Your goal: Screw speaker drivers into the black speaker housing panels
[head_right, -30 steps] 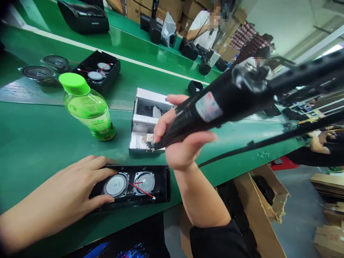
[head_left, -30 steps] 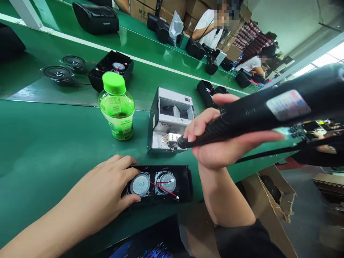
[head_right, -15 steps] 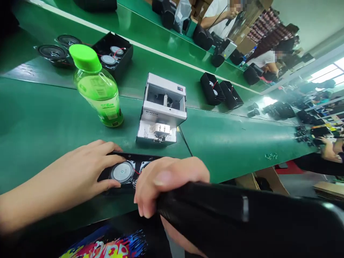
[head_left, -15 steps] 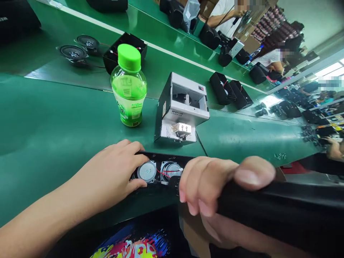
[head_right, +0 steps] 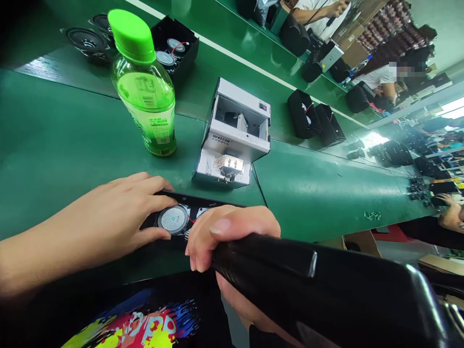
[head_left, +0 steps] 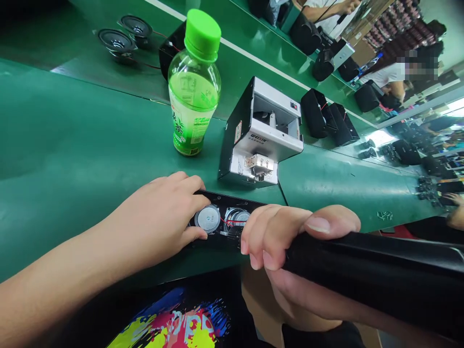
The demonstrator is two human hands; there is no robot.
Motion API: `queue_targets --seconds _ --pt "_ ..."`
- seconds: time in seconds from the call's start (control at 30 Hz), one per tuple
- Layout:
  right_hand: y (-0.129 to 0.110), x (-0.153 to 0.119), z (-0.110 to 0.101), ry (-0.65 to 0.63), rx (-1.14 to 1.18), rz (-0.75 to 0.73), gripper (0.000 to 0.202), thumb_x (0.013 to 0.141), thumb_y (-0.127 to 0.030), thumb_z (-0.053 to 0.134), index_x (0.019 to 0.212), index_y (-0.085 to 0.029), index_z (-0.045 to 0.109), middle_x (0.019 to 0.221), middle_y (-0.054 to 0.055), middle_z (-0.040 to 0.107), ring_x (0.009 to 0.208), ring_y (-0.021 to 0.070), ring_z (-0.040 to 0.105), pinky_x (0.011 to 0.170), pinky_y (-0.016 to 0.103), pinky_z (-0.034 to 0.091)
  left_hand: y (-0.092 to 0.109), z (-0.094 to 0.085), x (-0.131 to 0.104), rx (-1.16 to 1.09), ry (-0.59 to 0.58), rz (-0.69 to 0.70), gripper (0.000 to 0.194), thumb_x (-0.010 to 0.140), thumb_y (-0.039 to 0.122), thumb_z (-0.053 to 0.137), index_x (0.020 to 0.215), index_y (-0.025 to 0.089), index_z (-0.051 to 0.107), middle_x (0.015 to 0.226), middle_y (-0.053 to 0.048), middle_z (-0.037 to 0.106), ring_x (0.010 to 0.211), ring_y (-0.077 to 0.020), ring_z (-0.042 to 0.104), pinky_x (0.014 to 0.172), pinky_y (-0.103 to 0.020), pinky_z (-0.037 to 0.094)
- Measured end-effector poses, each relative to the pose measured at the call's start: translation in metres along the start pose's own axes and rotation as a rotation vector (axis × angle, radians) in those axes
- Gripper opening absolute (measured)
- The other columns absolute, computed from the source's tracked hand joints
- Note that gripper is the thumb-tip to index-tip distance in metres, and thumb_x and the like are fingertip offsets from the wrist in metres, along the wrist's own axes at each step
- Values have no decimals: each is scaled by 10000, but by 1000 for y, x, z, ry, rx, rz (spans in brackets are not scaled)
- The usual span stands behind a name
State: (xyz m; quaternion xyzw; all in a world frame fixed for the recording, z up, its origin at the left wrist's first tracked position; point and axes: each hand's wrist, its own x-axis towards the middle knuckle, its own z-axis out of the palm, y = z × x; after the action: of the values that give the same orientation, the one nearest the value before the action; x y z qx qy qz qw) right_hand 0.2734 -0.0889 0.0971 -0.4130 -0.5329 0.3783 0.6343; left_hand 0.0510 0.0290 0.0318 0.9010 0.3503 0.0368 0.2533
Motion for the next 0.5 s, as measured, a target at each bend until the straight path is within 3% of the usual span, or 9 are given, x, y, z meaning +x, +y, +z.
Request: queue_targets --seconds 0.5 --pt "1 1 5 -17 -29 5 292 1320 -555 707 1343 -431 970 708 -53 743 543 201 705 610 417 716 8 -6 2 40 -51 -23 366 892 414 1130 1215 331 978 1448 -101 859 1304 -421 798 1094 -586 664"
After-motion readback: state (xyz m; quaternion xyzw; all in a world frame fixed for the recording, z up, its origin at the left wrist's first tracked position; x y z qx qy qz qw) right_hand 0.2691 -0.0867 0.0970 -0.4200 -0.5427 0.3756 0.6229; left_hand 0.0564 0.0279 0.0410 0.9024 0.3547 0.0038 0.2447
